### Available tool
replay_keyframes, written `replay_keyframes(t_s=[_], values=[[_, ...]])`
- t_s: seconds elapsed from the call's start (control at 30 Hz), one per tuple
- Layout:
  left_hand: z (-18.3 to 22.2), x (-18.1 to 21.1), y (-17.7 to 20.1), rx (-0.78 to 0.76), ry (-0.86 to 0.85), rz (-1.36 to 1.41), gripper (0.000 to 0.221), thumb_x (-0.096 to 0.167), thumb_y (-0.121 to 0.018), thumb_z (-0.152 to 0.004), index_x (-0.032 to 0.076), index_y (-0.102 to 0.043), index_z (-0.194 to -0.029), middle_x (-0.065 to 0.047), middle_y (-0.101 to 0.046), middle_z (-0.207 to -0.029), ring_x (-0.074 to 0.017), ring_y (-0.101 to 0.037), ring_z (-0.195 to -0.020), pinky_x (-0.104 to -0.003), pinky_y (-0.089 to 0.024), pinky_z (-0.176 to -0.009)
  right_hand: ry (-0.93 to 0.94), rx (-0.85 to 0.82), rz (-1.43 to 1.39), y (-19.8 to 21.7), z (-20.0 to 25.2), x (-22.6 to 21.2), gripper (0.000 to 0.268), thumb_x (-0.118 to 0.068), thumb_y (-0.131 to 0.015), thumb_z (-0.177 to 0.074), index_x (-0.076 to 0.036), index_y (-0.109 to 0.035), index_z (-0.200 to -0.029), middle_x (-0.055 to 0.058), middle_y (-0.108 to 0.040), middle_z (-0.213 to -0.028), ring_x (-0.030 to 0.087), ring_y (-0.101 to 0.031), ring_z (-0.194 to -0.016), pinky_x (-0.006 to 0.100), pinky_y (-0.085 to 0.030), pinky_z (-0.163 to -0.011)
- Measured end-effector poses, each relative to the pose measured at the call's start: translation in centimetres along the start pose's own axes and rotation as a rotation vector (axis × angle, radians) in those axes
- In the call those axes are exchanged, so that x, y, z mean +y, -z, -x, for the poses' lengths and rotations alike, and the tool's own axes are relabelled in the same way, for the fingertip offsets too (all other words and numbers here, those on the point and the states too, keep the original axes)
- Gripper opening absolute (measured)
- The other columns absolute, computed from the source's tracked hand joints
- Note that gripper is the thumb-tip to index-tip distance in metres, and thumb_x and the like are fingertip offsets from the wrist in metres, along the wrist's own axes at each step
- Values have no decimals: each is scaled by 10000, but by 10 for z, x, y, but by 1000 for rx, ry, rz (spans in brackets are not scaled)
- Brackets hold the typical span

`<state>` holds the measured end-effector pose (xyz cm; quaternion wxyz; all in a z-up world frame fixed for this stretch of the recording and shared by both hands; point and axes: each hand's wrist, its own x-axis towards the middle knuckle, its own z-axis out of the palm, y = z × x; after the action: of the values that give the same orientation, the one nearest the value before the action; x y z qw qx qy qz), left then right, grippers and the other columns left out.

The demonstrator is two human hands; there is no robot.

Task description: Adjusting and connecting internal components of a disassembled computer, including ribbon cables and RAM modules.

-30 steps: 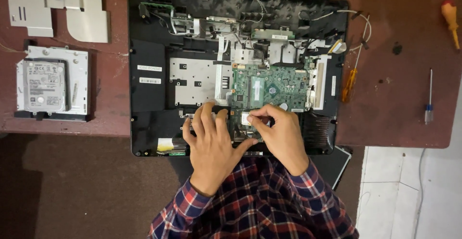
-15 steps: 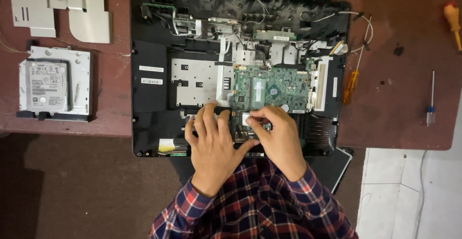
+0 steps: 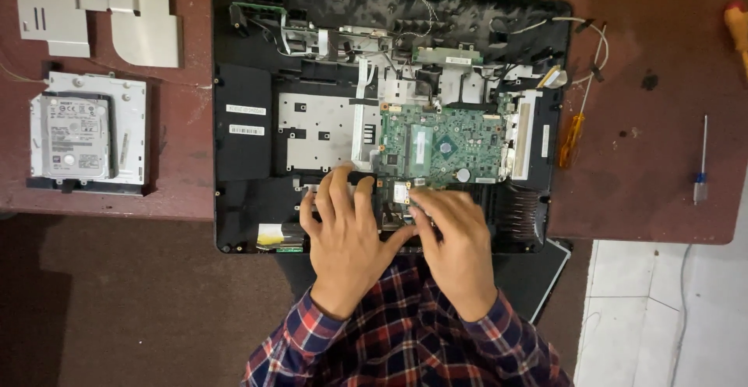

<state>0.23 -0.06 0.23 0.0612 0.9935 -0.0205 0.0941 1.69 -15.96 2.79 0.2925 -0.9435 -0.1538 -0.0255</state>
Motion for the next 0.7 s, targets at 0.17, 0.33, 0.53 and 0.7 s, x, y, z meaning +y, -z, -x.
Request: replay_keyframes(t_s=[0.17, 0.33, 0.53, 0.7], values=[[-3, 0, 3, 18, -3, -5, 804, 881, -449, -919, 155, -568, -1244, -112, -559, -1405, -271, -537, -1266, -447, -306, -1088, 39, -42, 19, -5, 6, 0, 238, -107, -647, -1011, -18, -695, -1227, 97, -740, -1141, 266, -680, -1035, 406, -539, -823], [-3, -1, 3, 11, -19, -6, 756, 870, -568, -876, 205, -578, -1236, -112, -565, -1403, -271, -534, -1274, -462, -291, -1093, 96, -75, 119, -6, 9, 4, 233, -126, -632, -1027, -49, -680, -1241, 74, -726, -1150, 243, -660, -1045, 393, -502, -815], [-8, -1, 11, 6, -68, -35, 653, 757, -771, -775, 347, -573, -1243, -58, -520, -1433, -263, -499, -1315, -493, -275, -1078, 158, -22, 159, -6, 10, 1, 211, -148, -639, -1024, -36, -710, -1188, 69, -729, -1175, 247, -654, -1076, 381, -507, -819], [-6, -1, 6, 29, -75, -34, 626, 738, -461, -1006, 301, -603, -1431, -11, -539, -1494, -237, -481, -1357, -487, -196, -1136, 129, -1, 165, -8, 13, 1, 242, -177, -617, -1036, -38, -715, -1209, 64, -716, -1268, 257, -640, -1110, 400, -527, -855]])
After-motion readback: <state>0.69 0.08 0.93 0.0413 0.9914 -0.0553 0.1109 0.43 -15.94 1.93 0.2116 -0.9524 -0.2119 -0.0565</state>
